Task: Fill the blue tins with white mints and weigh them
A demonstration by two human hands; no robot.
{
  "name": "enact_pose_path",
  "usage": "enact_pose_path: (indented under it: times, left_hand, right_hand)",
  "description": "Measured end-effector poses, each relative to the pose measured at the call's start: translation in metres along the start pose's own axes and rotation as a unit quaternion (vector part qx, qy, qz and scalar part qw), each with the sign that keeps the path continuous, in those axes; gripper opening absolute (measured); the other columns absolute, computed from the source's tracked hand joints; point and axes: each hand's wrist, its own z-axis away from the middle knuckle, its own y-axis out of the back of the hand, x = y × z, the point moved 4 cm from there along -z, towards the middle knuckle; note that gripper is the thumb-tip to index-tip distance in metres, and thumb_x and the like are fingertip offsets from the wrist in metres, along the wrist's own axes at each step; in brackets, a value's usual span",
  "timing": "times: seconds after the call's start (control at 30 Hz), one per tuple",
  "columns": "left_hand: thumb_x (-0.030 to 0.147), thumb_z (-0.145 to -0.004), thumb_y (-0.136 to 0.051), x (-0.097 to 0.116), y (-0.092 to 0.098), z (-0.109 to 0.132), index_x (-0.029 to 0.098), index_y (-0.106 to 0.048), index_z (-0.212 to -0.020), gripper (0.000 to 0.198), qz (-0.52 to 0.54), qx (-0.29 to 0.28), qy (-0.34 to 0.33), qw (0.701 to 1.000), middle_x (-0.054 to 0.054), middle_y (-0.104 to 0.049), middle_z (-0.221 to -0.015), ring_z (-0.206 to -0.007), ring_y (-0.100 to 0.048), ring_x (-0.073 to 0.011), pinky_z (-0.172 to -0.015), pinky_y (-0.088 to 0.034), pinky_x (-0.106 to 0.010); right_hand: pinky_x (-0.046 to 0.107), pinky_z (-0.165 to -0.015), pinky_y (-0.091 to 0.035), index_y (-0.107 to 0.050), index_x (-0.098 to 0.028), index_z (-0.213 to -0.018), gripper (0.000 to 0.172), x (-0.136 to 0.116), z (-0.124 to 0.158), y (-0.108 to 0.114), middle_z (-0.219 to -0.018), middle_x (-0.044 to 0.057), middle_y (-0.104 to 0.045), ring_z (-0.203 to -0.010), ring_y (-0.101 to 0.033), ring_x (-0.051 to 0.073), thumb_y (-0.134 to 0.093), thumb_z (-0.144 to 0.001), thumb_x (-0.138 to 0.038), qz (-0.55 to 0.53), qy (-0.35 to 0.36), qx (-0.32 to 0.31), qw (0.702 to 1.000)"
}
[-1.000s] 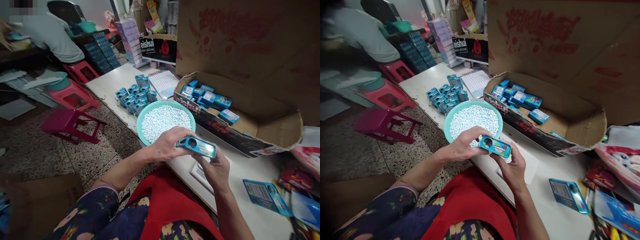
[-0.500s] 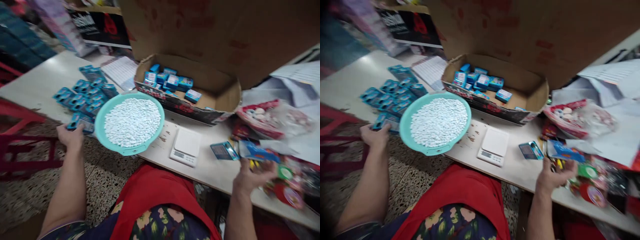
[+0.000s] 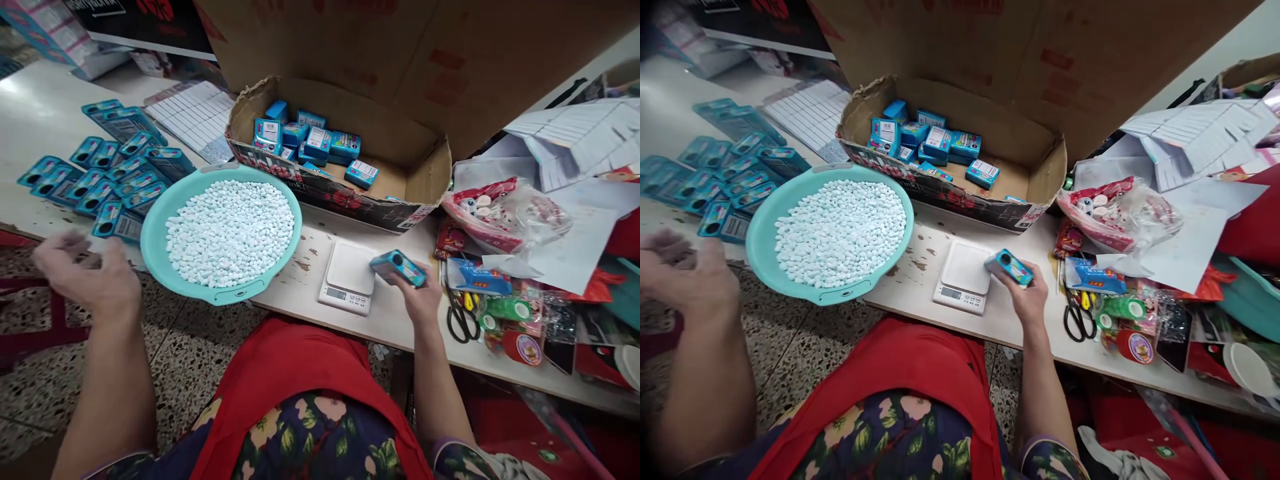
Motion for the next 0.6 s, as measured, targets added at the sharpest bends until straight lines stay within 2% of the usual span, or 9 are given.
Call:
enact_pose_path:
  times: [0.07,0.1,0.17,0.23,0.3,0.37,0.47,0.53,0.6]
  left_hand:
    - [0.040,-0.085,-0.052,0.033,-0.004,0.012,0.021,-0.052,-0.120,0.040,0.000,0.027,-0.065,0.998,-0.011,-0.058,-0.124,-0.108,-0.058,-0.0258,-0.092,-0.049,-0.042]
    - [0.041,-0.085,-0.055,0.050,-0.012,0.017,0.020,-0.059,-0.111,0.034,-0.001,-0.003,-0.118,0.993,-0.009,-0.064,-0.115,-0.103,-0.061,-0.0247,-0.092,-0.049,-0.041]
    - [0.043,-0.086,-0.054,0.081,-0.038,0.025,0.021,-0.063,-0.104,0.030,-0.001,-0.140,-0.231,0.963,-0.008,-0.067,-0.111,-0.105,-0.061,-0.0252,-0.095,-0.046,-0.040]
    - [0.043,-0.088,-0.049,0.100,-0.063,0.034,0.022,-0.064,-0.105,0.030,-0.029,-0.266,-0.312,0.912,-0.010,-0.066,-0.115,-0.108,-0.059,-0.0267,-0.095,-0.044,-0.040]
    - [0.043,-0.089,-0.047,0.109,-0.081,0.038,0.021,-0.064,-0.105,0.032,-0.091,-0.320,-0.346,0.877,-0.012,-0.065,-0.113,-0.107,-0.058,-0.0290,-0.092,-0.044,-0.040]
    - [0.043,-0.090,-0.046,0.113,-0.090,0.038,0.019,-0.064,-0.100,0.031,-0.152,-0.312,-0.345,0.872,-0.014,-0.066,-0.103,-0.102,-0.059,-0.0309,-0.085,-0.044,-0.039]
    - [0.041,-0.089,-0.050,0.115,-0.095,0.032,0.019,-0.063,-0.088,0.026,-0.174,-0.301,-0.307,0.886,-0.010,-0.065,-0.085,-0.086,-0.060,-0.0278,-0.072,-0.042,-0.033]
    - [0.038,-0.085,-0.057,0.116,-0.093,0.021,0.019,-0.061,-0.079,0.021,-0.141,-0.276,-0.252,0.917,-0.005,-0.061,-0.072,-0.072,-0.056,-0.0214,-0.068,-0.039,-0.030]
    - [0.035,-0.082,-0.063,0.115,-0.087,0.007,0.018,-0.058,-0.071,0.021,-0.041,-0.241,-0.172,0.954,0.000,-0.053,-0.061,-0.061,-0.047,-0.0147,-0.063,-0.036,-0.027]
  right_hand:
    - [0.036,-0.072,-0.055,-0.065,-0.019,-0.094,0.052,-0.012,0.005,-0.028,-0.083,0.001,-0.069,-0.073,-0.064,0.019,-0.085,-0.055,-0.048,-0.021,0.005,-0.077,0.997]
    - [0.035,-0.072,-0.055,-0.065,-0.019,-0.094,0.051,-0.016,0.007,-0.040,-0.082,0.001,-0.069,-0.073,-0.064,0.019,-0.084,-0.056,-0.049,-0.027,0.004,-0.104,0.994]
    - [0.037,-0.075,-0.055,-0.065,-0.019,-0.096,0.051,-0.018,0.010,-0.058,-0.085,0.002,-0.070,-0.075,-0.065,0.019,-0.083,-0.059,-0.050,-0.032,0.006,-0.136,0.990]
    - [0.040,-0.084,-0.054,-0.064,-0.020,-0.104,0.056,-0.017,0.010,-0.065,-0.098,0.005,-0.070,-0.089,-0.066,0.022,-0.083,-0.060,-0.049,-0.045,0.021,-0.154,0.987]
    - [0.044,-0.095,-0.050,-0.059,-0.022,-0.118,0.069,-0.015,0.008,-0.059,-0.119,0.010,-0.065,-0.109,-0.062,0.026,-0.084,-0.060,-0.049,-0.068,0.046,-0.155,0.985]
    - [0.048,-0.100,-0.047,-0.052,-0.024,-0.128,0.076,-0.008,0.006,-0.043,-0.133,0.013,-0.057,-0.121,-0.056,0.028,-0.080,-0.063,-0.053,-0.098,0.061,-0.128,0.985]
    - [0.049,-0.096,-0.049,-0.051,-0.021,-0.127,0.066,0.008,0.008,-0.010,-0.131,0.014,-0.057,-0.114,-0.061,0.027,-0.068,-0.075,-0.058,-0.135,0.036,-0.040,0.989]
    - [0.047,-0.092,-0.051,-0.055,-0.020,-0.122,0.058,0.021,0.014,0.010,-0.124,0.013,-0.060,-0.106,-0.064,0.025,-0.066,-0.078,-0.055,-0.133,0.001,0.014,0.991]
    - [0.046,-0.092,-0.051,-0.058,-0.019,-0.118,0.051,0.032,0.021,0.023,-0.119,0.012,-0.063,-0.101,-0.066,0.023,-0.068,-0.078,-0.051,-0.119,-0.038,0.051,0.991]
